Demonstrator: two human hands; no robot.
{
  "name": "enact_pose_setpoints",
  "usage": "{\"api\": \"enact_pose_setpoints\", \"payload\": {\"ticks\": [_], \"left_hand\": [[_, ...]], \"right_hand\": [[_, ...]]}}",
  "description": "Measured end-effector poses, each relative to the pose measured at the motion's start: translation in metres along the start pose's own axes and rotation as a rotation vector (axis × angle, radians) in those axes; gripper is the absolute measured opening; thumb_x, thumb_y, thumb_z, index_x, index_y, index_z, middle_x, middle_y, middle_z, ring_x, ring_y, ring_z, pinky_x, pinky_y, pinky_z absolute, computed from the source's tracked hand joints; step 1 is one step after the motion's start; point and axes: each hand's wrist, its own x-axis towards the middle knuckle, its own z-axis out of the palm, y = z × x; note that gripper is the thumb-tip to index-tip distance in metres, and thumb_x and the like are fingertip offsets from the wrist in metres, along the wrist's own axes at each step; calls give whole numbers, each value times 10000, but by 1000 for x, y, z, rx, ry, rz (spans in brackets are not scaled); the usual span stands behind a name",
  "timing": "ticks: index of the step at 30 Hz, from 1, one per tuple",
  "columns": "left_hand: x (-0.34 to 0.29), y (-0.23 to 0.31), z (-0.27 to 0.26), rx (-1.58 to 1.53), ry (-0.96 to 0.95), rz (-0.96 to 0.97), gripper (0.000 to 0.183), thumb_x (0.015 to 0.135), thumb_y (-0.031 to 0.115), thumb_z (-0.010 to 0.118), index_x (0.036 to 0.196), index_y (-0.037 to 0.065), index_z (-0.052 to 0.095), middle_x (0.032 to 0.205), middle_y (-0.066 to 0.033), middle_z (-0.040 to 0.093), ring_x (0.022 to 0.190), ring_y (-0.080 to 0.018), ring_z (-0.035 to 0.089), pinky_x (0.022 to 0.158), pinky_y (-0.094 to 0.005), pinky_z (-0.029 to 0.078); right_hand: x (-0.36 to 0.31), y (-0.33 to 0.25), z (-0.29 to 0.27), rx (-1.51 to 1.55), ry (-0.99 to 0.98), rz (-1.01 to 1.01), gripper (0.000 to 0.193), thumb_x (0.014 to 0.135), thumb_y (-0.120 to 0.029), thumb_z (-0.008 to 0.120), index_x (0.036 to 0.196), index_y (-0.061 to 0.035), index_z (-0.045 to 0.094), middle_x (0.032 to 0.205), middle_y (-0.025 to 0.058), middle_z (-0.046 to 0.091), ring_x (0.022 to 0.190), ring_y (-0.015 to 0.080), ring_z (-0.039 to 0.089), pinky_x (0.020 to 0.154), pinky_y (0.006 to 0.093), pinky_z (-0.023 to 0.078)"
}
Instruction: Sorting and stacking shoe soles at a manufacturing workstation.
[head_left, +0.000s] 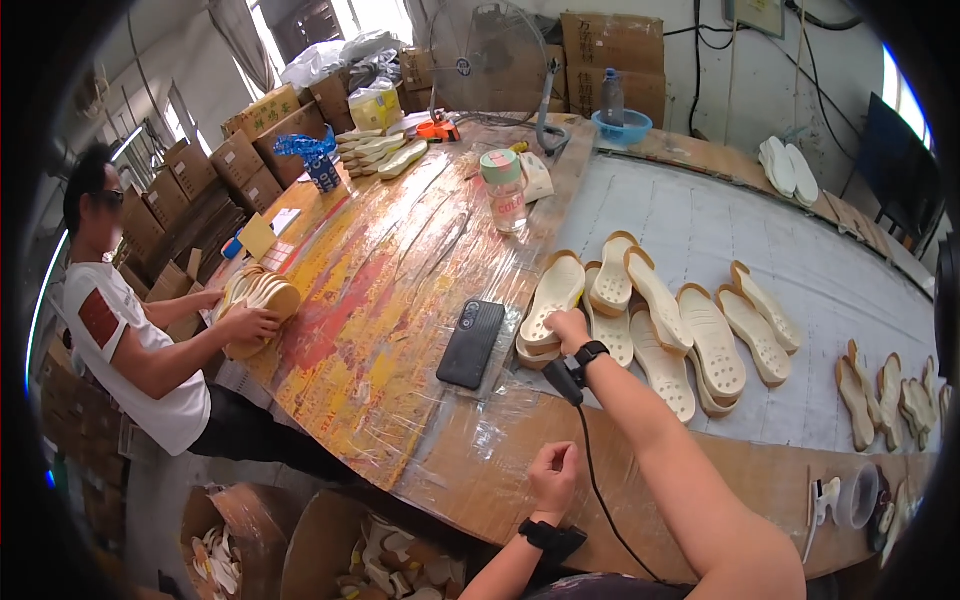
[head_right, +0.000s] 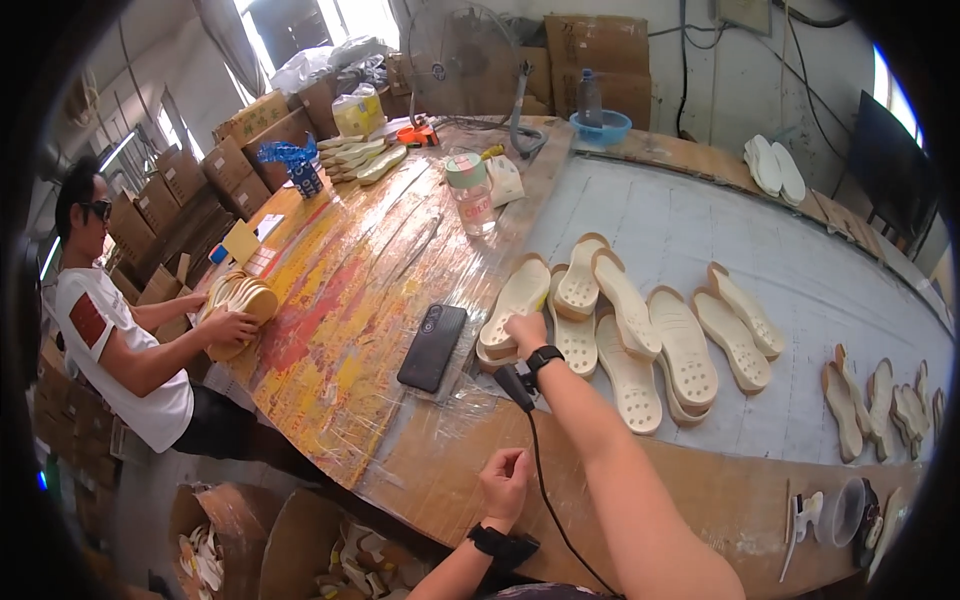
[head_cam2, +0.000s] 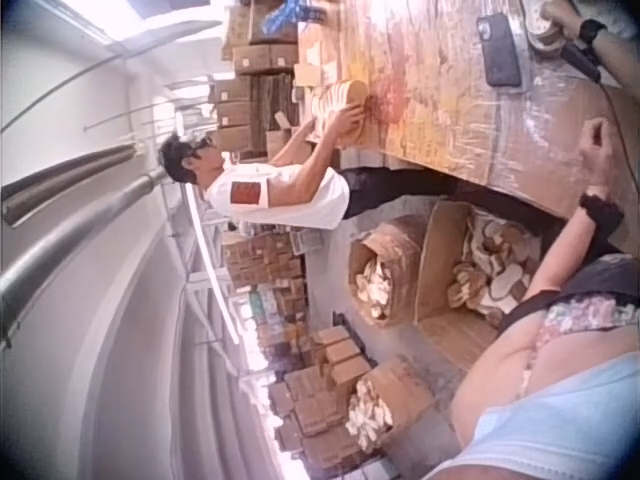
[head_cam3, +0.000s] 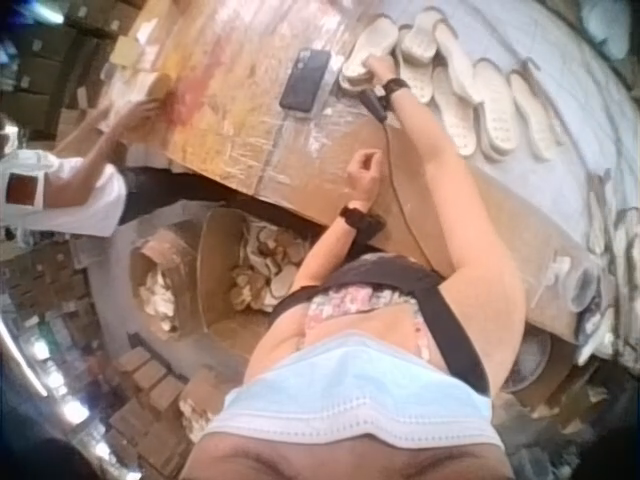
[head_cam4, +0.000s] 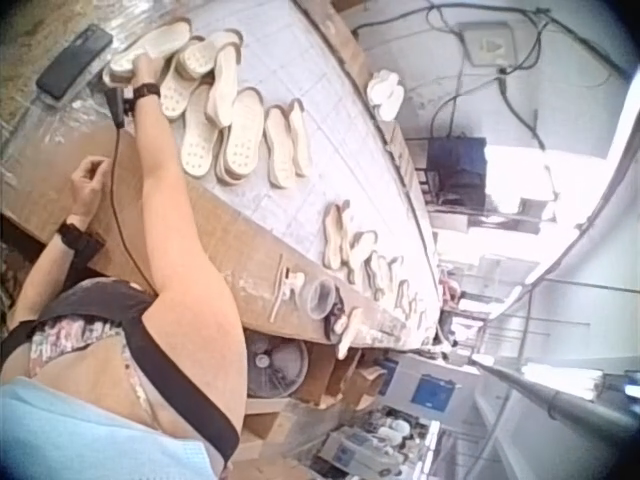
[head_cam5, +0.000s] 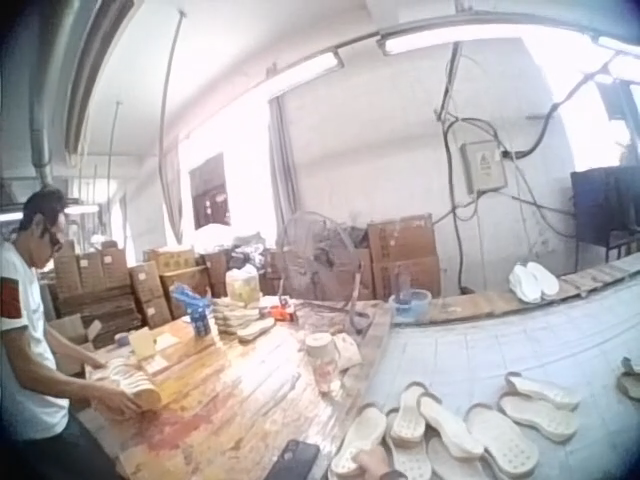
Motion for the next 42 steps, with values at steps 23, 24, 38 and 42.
{"api": "enact_pose_setpoints", "payload": {"ticks": [23, 24, 38, 42], "left_hand": [[-123, 106, 71, 103, -534, 428, 504, 883, 126, 455, 1312, -49, 256, 1259, -173, 403, 1166, -262, 400, 968, -323, 305], [-127, 108, 72, 106, -542, 427, 504, 883, 126, 455, 1312, -49, 256, 1259, -173, 403, 1166, -262, 400, 968, -323, 305], [-119, 111, 74, -406, -251, -108, 546, 894, 162, 462, 1323, 37, 150, 1190, -118, 428, 1056, -207, 468, 908, -330, 379], [-98, 105, 57, -713, -257, -376, 445, 937, 251, 356, 1313, 62, 213, 1224, -126, 425, 1076, -243, 480, 918, -372, 402]], "right_hand": [[-334, 88, -225, 783, -523, -61, 392, 905, -270, 441, 1197, -10, 410, 1124, 81, 523, 951, 162, 559, 840, 303, 457], [-337, 88, -226, 788, -533, -97, 380, 900, -250, 453, 1190, -8, 418, 1119, 79, 525, 962, 163, 553, 841, 298, 452], [-373, 42, -216, -36, -316, -606, 688, 820, -223, 606, 1347, -4, 222, 1288, 131, 388, 1141, 200, 422, 974, 333, 314], [-382, 20, -218, -35, -358, -800, 987, 669, -267, 748, 1370, -1, 107, 1383, 132, 262, 1232, 172, 307, 1000, 311, 267]]}}
